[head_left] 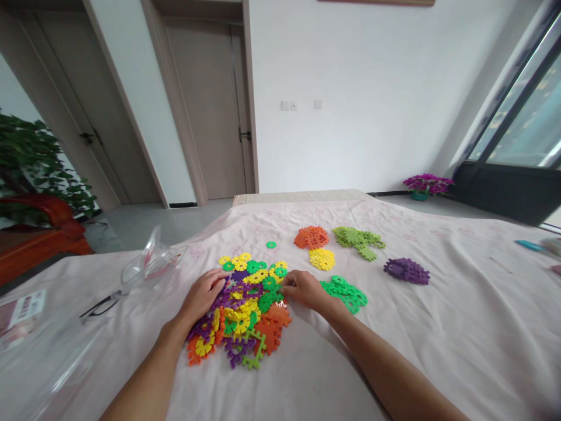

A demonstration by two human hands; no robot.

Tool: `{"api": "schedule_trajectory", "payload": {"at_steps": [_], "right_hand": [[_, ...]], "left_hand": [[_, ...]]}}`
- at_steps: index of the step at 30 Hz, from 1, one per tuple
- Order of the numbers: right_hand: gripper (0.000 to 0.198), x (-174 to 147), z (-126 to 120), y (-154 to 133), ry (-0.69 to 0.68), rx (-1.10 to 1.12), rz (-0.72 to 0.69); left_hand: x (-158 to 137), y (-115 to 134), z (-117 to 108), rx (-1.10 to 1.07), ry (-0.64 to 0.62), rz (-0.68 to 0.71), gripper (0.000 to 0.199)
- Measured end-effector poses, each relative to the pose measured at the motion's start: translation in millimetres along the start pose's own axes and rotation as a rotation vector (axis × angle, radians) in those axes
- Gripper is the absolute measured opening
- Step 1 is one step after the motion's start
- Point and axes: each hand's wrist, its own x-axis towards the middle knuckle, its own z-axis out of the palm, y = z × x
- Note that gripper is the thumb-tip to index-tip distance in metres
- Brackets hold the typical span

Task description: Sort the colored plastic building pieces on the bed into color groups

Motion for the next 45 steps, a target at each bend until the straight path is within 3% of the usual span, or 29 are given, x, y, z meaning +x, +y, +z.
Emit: {"api": "schedule_trajectory", "payload": {"at_steps": [7, 12, 16, 23, 30, 38, 45], "right_hand": [[0.019, 2, -10, 2, 0.107, -0.028, 0.003], [0.021, 3, -16, 6, 0.079, -0.012, 0.048], [0.025, -1, -6, 0, 0.045, -0.032, 0.061], [0.016, 0, 0, 0, 0.078, -0.005, 0.105], [0.007, 1, -6, 2, 0.133, 0.101, 0.045], [0.015, 12, -16, 27, 0.000, 0.540, 0.090], [0.013, 5, -23, 22, -0.116, 0.433, 0.072]], "left_hand": [[0, -3, 2, -0.007, 0.014, 0.005, 0.038], [1, -4, 2, -0.002, 0.013, 0.013, 0.038], [1, -6, 3, 0.001, 0.011, 0.010, 0.039], [2, -9, 5, -0.003, 0.021, 0.017, 0.037], [1, -5, 2, 0.009, 0.002, 0.008, 0.038], [1, -6, 2, 0.010, -0.005, 0.011, 0.040], [1, -6, 2, -0.006, 0.002, 0.010, 0.040]]}}
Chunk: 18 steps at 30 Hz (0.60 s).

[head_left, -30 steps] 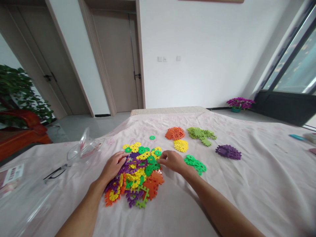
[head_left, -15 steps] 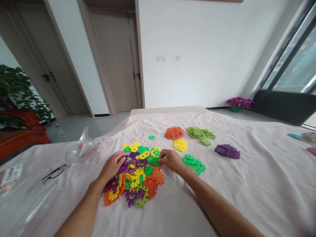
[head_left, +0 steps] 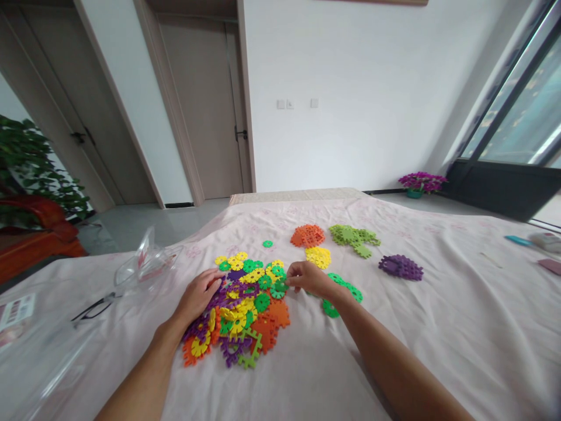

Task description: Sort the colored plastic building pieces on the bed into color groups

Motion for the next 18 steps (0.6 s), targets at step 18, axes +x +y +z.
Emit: {"api": "schedule_trajectory", "payload": {"at_steps": [18], "right_hand": [[0.013, -30, -103, 27, -0.184, -0.268, 0.151]], "left_hand": [[0, 6, -2, 0.017, -0.006, -0.016, 0.038]]}}
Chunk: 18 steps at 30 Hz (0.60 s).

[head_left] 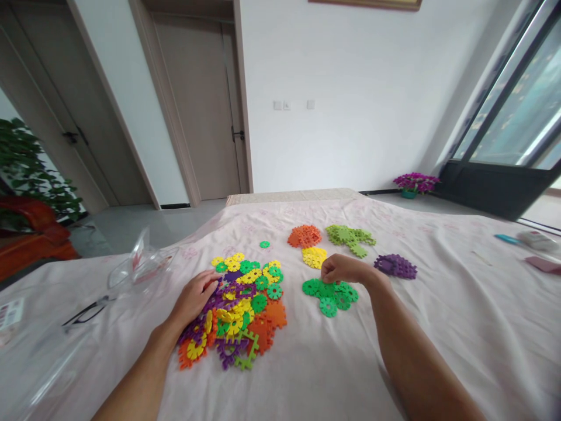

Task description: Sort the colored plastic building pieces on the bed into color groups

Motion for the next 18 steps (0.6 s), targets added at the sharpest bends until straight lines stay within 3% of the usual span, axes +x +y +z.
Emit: {"api": "schedule_trajectory", "payload": {"at_steps": [11, 18], "right_hand": [[0.013, 7, 3, 5, 0.151, -0.278, 0.091], [0.014, 3, 10, -12, 0.274, -0.506, 0.122]], "left_hand": [[0, -2, 1, 0.005, -0.002, 0.000, 0.038], [0, -2, 1, 0.001, -0.007, 0.001, 0.039]]}}
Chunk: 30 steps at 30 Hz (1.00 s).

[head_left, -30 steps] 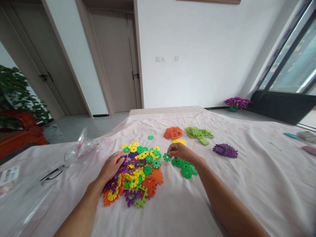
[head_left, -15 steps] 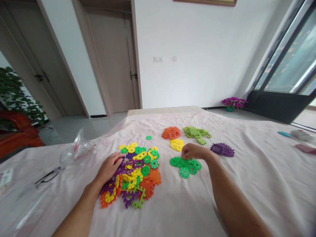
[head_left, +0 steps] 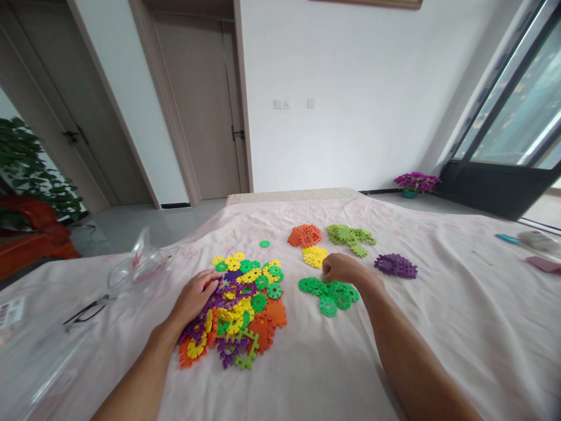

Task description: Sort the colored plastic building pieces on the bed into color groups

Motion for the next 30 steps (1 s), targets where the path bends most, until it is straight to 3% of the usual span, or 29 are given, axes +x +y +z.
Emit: {"api": "schedule_trajectory", "payload": {"at_steps": [6, 10, 14, 18, 24, 30], "right_hand": [[0.012, -4, 3, -48, 0.028, 0.057, -0.118], [0.011, -3, 23, -83, 0.040, 0.133, -0.218], [0.020, -4, 44, -103, 0.101, 0.169, -0.219], [0.026, -4, 53, -109, 0.131, 0.225, -0.185], [0.013, -1, 53, -107, 0.169, 0.326, -0.182], [0.011, 8, 35, -82, 0.263, 0.419, -0.208]], "left_hand": [[0, -1, 1, -0.016, 0.012, 0.007, 0.038], [0, 0, 0, -0.012, 0.004, 0.003, 0.038], [0, 1, 0, 0.002, -0.001, 0.002, 0.039], [0, -1, 1, -0.002, 0.012, 0.013, 0.039], [0, -1, 0, -0.003, 0.017, 0.017, 0.038], [0, 2, -1, 0.007, 0.003, 0.001, 0.038]]}}
